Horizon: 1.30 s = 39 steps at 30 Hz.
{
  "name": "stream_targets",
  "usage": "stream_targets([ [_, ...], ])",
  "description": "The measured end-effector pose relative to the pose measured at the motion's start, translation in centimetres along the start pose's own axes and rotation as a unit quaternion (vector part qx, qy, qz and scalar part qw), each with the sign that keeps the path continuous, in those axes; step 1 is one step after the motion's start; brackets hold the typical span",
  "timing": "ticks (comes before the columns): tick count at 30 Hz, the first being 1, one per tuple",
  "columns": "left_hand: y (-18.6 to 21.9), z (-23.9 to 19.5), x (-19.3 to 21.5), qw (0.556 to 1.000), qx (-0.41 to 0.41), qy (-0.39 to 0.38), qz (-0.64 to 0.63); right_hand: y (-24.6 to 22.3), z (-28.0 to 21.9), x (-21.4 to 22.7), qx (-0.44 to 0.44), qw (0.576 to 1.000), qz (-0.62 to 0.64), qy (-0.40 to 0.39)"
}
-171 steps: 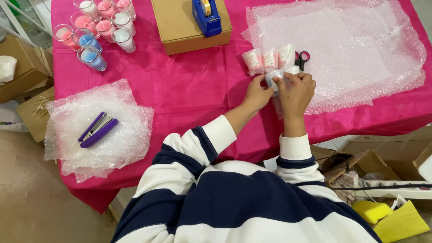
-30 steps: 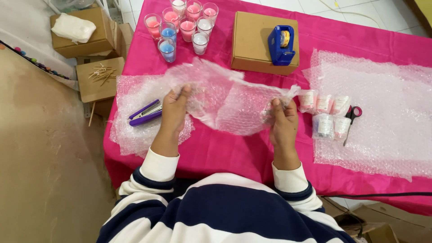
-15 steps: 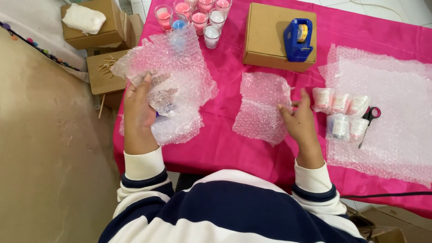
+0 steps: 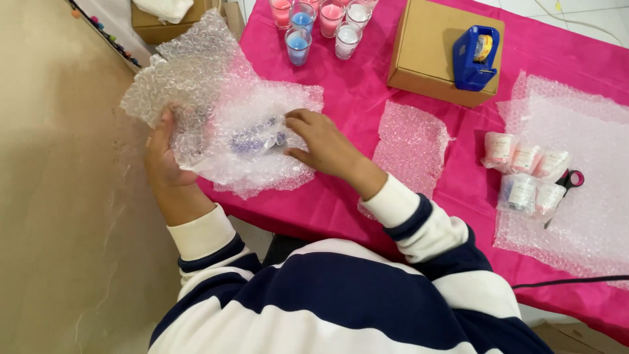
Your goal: Wrapping small candles in bubble wrap and securing them at a packaging station.
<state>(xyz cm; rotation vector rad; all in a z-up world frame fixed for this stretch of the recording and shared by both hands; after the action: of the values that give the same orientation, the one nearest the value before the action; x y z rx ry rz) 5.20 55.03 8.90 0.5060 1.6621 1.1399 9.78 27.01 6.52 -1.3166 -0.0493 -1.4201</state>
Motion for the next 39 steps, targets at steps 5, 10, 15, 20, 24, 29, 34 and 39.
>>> stream_targets([
  [5, 3.6, -1.8, -0.6, 0.999, 0.026, 0.004, -0.02, 3.2, 2.3, -5.9, -0.012, 0.998, -0.045, -0.045],
  [10, 3.0, -1.8, 0.7, 0.999, 0.029, 0.009, -0.039, 1.7, 3.7, -5.8, -0.054, 0.996, -0.056, -0.042],
  [15, 0.4, 0.9, 3.5, 0.993, 0.066, -0.046, -0.084, 1.6, 4.9, -5.9, -0.081, 0.99, -0.085, -0.083],
  [20, 2.2, -1.7, 1.5, 0.988, 0.076, -0.033, -0.128, -0.4, 5.4, -4.4, -0.043, 0.993, -0.087, -0.061],
  [24, -0.4, 1.3, 4.1, 0.986, 0.101, -0.084, -0.103, -2.5, 5.4, -2.1, 0.015, 0.99, -0.138, 0.034],
  [29, 1.5, -0.3, -1.4, 0.991, 0.117, -0.011, -0.064, -2.1, 5.2, 3.0, -0.011, 0.979, -0.163, 0.121],
  [34, -1.7, 2.3, -1.3, 0.979, 0.193, -0.051, -0.046, -2.1, 3.8, 7.5, -0.068, 0.968, -0.15, 0.192],
  [39, -1.3, 1.4, -3.9, 0.947, 0.206, -0.078, 0.232, -1.3, 2.5, 9.2, -0.097, 0.944, -0.134, 0.284],
])
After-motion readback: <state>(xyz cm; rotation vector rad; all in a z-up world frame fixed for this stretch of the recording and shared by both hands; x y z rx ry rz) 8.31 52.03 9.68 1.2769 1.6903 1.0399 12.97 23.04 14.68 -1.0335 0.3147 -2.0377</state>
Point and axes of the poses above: each hand's wrist, its own z-axis towards the middle knuckle, its own x-axis out of the back of the hand, y = z × x, the point moved 1 cm from there along z, towards the middle knuckle, and after that the axes turned 13 degrees about z, right-handed, at the moved point
